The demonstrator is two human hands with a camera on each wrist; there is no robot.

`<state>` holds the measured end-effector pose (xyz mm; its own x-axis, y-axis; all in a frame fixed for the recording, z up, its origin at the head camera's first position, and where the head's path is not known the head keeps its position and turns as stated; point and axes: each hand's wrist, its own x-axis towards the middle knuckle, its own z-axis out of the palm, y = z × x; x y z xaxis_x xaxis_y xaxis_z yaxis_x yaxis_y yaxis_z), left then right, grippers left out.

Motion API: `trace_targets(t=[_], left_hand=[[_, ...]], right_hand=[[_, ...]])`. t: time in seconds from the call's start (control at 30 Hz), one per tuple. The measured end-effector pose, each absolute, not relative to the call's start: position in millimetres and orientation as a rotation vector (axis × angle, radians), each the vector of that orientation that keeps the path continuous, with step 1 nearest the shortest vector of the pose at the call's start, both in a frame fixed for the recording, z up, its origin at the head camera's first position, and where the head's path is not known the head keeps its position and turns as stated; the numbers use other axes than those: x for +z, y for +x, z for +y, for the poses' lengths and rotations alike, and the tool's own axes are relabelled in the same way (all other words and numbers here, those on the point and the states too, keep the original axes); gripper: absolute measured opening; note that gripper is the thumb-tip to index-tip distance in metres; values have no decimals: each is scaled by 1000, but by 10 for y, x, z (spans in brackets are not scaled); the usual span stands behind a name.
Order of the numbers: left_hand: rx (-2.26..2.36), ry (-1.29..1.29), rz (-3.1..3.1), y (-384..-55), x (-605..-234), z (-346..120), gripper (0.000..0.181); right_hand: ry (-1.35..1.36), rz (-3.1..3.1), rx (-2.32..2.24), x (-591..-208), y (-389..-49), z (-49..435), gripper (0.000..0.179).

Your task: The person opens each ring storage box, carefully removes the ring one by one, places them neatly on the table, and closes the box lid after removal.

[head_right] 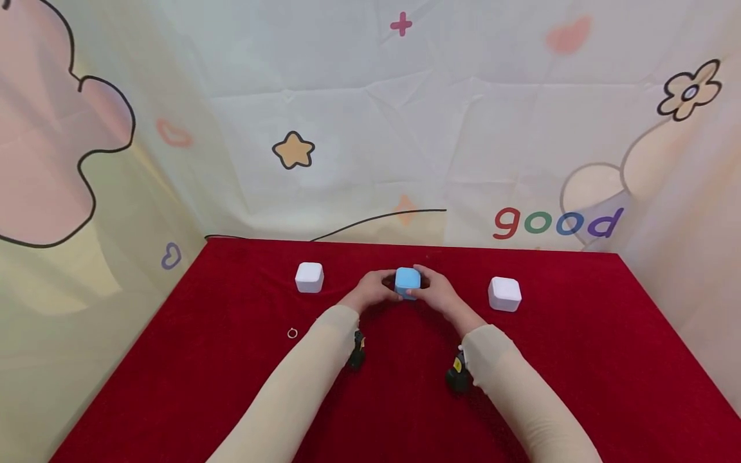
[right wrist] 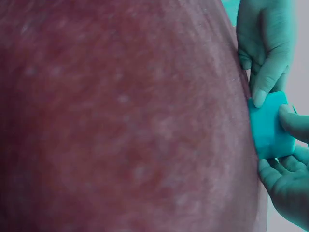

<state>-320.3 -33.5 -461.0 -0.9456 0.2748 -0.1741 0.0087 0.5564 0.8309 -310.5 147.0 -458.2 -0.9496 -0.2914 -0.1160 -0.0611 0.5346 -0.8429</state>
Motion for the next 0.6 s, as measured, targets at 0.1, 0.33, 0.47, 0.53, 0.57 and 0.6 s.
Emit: trace_targets(t=[0.1, 0.33, 0.47, 0.53, 0.57, 0.6], left_hand=[[1315, 235, 2517, -3239, -4629, -321, 62], [1277, 242, 2547, -3255, -4631, -304, 63], [1259, 233, 2555, -3266, -4654, -278, 64], [1239, 231, 2563, -3268, -4655, -271, 64], [1230, 227, 2569, -3268, -4652, -268, 64], [1223, 228, 2575, -3261, -4642, -268, 64]], right_hand=[[-306, 2563, -1364, -4605, -3114, 1473, 68], [-346, 2639, -1307, -4630, -3140, 1468, 64], [-378, 2687, -1238, -4622, -3117, 1479, 63], [-386, 2704, -1219, -4625, -3100, 1483, 63], [-385, 2710, -1214, -4630, -3096, 1480, 63], [-381, 2714, -1213, -4637, -3095, 1477, 63]])
